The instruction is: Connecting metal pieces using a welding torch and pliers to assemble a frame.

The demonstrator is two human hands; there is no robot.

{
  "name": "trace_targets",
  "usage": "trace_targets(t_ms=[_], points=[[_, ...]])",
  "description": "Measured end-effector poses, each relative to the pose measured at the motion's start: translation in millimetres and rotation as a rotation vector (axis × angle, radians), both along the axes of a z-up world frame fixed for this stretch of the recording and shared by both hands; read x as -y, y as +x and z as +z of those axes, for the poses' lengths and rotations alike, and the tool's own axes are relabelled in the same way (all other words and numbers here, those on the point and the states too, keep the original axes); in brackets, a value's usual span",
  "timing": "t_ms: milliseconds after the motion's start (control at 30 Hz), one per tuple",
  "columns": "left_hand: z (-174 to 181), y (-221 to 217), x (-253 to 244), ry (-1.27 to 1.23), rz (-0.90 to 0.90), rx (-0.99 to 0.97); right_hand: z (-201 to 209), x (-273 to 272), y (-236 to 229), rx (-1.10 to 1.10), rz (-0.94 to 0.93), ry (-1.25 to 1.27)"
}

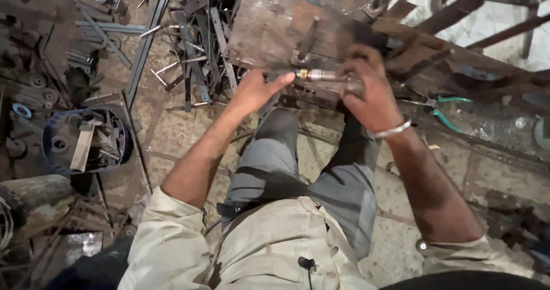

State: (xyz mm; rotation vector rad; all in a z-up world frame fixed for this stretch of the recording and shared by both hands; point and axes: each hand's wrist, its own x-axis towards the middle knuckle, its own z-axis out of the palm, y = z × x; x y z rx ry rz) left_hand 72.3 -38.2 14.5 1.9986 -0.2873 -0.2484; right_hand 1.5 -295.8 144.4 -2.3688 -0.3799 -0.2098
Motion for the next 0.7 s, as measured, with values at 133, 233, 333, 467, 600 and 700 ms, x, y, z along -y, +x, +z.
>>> trace_targets(t_ms=[133,233,333,467,600,700], points=[[2,0,-8,0.02,0.021,-0.038,13,-13,4,0.549,0.161,-0.286],[-7,-1,-7,-0.069,0.002,0.012,-82,40,31,-0.183,-0.102,0.181],[-6,-1,-7,-0.05,0.01,-0.006,-98,42,26,-0.553,-0.232,0.542],[-14,-1,-9,-0.071,0.023,0.012,-52,4,19,-0.071,0.132,0.392],[-16,-1,-3,-0.092,0.015,0.007,-62,4,32,-0.215,-0.095,0.48],[-27,10,0,-0.004,0.021,-0.074,-84,25,43,-0.546,-0.306,0.646]])
